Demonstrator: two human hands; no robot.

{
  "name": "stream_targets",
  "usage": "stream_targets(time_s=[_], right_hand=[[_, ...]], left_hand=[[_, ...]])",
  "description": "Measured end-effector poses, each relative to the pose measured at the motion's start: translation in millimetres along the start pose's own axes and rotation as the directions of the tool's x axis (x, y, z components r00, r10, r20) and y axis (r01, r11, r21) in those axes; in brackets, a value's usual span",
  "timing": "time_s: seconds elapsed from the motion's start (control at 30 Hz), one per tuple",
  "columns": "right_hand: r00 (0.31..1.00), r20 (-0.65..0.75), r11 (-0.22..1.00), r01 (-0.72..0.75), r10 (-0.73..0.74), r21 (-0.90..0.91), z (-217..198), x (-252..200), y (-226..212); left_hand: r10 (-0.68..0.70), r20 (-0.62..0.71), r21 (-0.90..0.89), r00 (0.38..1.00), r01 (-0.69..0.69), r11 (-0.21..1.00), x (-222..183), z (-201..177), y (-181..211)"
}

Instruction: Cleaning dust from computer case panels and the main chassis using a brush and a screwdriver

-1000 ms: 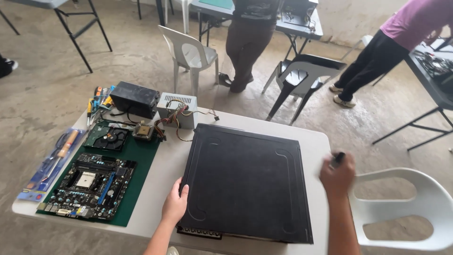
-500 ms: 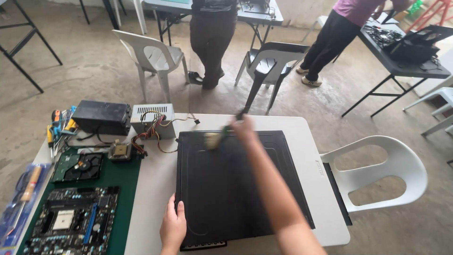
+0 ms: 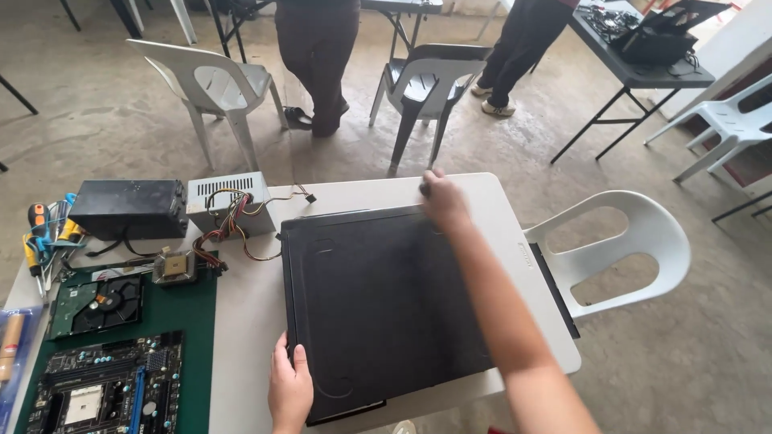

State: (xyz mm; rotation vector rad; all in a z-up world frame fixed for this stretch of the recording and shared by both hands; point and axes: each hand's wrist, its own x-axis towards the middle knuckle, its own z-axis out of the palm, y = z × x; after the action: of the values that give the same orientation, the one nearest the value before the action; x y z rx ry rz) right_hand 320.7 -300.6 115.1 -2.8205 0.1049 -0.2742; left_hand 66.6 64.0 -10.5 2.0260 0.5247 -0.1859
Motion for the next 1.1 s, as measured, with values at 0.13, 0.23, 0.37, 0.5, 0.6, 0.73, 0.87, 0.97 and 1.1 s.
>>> stream_targets(time_s=[0.13,0.23,0.37,0.5,0.6,0.73,0.87,0.97,1.1], right_hand=[[0.999,0.009,0.984,0.048,-0.047,-0.169,-20.1,-29.3,10.8],[0.976,-0.025,0.799,0.192,-0.217,0.57,-23.1,-49.5,4.7],[0.953,-0.254,0.982,0.183,-0.168,0.038,-17.0,-25.6,41.6],[0.967,0.11,0.708,0.088,-0.229,0.701,-20.9,-81.5,-30.1],[0.969,-0.167,0.976,0.158,-0.183,-0.152,-10.1,-66.2,-23.3],[0.959,-0.262,0.994,0.105,-0.111,-0.037,-22.3,-95.7,-105.0],[0.88,-0.088,0.701,0.429,-0.467,0.569,4.7,-117.3,-164.7],[0.803,0.018,0.745,0.545,-0.596,0.385,21.5,-149.9,-176.1],[0.383,0.415,0.559,0.662,-0.825,0.5,-79.8,-228.0,-194.7]], left_hand=[[-0.01,0.006,0.002,1.0,0.01,1.0,4.3,1.7,-7.9],[-0.01,-0.002,-0.004,1.0,0.01,1.0,6.4,8.1,-13.9],[0.047,-0.016,-0.076,0.999,-0.048,0.996,9.9,5.2,-12.3],[0.023,-0.001,-0.105,1.0,-0.023,0.994,14.4,7.2,-23.5],[0.036,0.001,-0.286,0.999,-0.034,0.957,16.0,1.4,-11.2],[-0.015,0.016,-0.332,1.0,0.019,0.943,1.4,-10.3,6.4],[-0.048,0.039,-0.478,0.998,0.06,0.876,14.1,-1.7,-9.1],[-0.006,0.068,-0.638,0.998,0.048,0.768,20.2,3.4,-22.0],[-0.147,0.295,-0.862,0.944,0.33,0.385,28.3,-23.8,-28.0]])
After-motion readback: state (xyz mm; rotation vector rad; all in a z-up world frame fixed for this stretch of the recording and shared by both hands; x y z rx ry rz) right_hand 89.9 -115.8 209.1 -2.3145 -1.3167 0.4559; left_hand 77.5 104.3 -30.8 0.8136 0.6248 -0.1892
